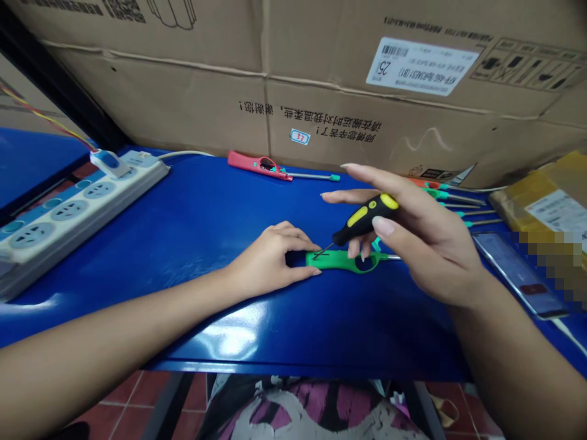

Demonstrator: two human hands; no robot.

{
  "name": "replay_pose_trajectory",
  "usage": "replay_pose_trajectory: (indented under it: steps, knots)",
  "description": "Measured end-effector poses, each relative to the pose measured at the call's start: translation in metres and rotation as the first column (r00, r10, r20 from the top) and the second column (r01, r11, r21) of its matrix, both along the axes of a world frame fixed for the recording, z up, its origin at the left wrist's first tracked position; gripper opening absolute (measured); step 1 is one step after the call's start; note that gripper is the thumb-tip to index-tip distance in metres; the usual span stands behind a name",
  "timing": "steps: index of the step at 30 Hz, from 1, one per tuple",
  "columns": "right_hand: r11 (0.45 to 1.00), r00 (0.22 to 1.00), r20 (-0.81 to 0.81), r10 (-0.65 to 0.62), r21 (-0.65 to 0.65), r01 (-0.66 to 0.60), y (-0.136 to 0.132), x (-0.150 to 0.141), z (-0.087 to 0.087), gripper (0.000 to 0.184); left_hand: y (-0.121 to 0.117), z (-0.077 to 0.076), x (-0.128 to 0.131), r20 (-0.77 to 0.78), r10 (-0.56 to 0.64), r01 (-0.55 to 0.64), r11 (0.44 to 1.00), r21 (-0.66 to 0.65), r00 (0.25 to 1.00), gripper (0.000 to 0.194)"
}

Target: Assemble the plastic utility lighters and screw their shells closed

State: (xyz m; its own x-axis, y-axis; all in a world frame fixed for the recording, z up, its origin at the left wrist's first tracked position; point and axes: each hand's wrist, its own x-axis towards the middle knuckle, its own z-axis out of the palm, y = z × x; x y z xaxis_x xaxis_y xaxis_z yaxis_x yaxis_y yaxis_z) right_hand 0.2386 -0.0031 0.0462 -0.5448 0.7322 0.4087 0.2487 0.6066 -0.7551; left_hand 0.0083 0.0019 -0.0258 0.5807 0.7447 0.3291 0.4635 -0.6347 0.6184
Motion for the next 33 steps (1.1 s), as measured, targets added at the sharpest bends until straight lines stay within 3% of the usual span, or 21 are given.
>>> replay_pose_trajectory:
  steps: [3, 5, 7, 12, 14, 17, 18, 22, 24, 28, 31, 33]
  knots:
    - [0.971, 0.995, 0.030, -0.094, 0.225, 0.085, 0.004, 0.000, 0.002, 0.044, -0.001, -0.001, 0.001, 0.015, -0.008, 0.008, 1.000, 0.002, 1.000, 0.029]
    - [0.881, 0.973, -0.004, -0.229, 0.425, 0.209, 0.008, -0.001, 0.000, 0.036, -0.001, -0.001, 0.001, 0.024, -0.015, 0.015, 1.000, 0.005, 1.000, 0.028]
    - [0.823, 0.955, 0.005, -0.298, 0.507, 0.254, 0.011, 0.000, 0.000, 0.037, -0.001, -0.002, 0.002, 0.024, -0.016, 0.016, 1.000, 0.005, 1.000, 0.028]
    - [0.940, 0.986, 0.068, -0.149, 0.320, 0.120, 0.012, 0.004, 0.003, 0.047, -0.002, -0.002, 0.003, 0.018, -0.023, 0.023, 1.000, -0.013, 1.000, 0.029]
    - [0.919, 0.986, 0.009, -0.168, 0.363, 0.153, 0.011, 0.003, 0.002, 0.042, -0.002, -0.002, 0.003, 0.014, -0.027, 0.027, 1.000, -0.010, 1.000, 0.028]
    - [0.824, 0.969, -0.043, -0.245, 0.517, 0.232, 0.009, 0.000, 0.000, 0.034, -0.003, -0.001, 0.003, -0.007, -0.025, 0.025, 1.000, 0.011, 1.000, 0.027]
    - [0.823, 0.971, -0.025, -0.236, 0.526, 0.214, 0.008, 0.000, 0.000, 0.036, -0.004, -0.001, 0.003, -0.015, -0.024, 0.025, 1.000, 0.016, 1.000, 0.027]
    - [0.931, 0.992, 0.016, -0.126, 0.348, 0.113, 0.004, -0.002, 0.000, 0.048, -0.004, -0.001, 0.003, -0.027, -0.029, 0.029, 0.999, 0.012, 0.999, 0.028]
    - [0.924, 0.989, -0.027, -0.149, 0.354, 0.148, 0.004, -0.003, 0.000, 0.047, -0.004, -0.001, 0.003, -0.021, -0.033, 0.033, 0.999, 0.013, 0.999, 0.028]
    - [0.852, 0.985, -0.007, -0.172, 0.500, 0.152, 0.005, -0.001, 0.000, 0.043, -0.004, -0.001, 0.003, -0.021, -0.033, 0.034, 0.999, 0.019, 0.999, 0.028]
    - [0.927, 0.993, 0.065, -0.100, 0.369, 0.070, 0.004, 0.001, 0.000, 0.052, -0.004, 0.000, 0.004, -0.030, -0.038, 0.039, 0.999, 0.009, 0.999, 0.028]
    - [0.936, 0.994, 0.063, -0.089, 0.345, 0.062, 0.003, 0.000, 0.001, 0.052, -0.004, 0.000, 0.004, -0.020, -0.041, 0.041, 0.999, 0.005, 0.999, 0.028]
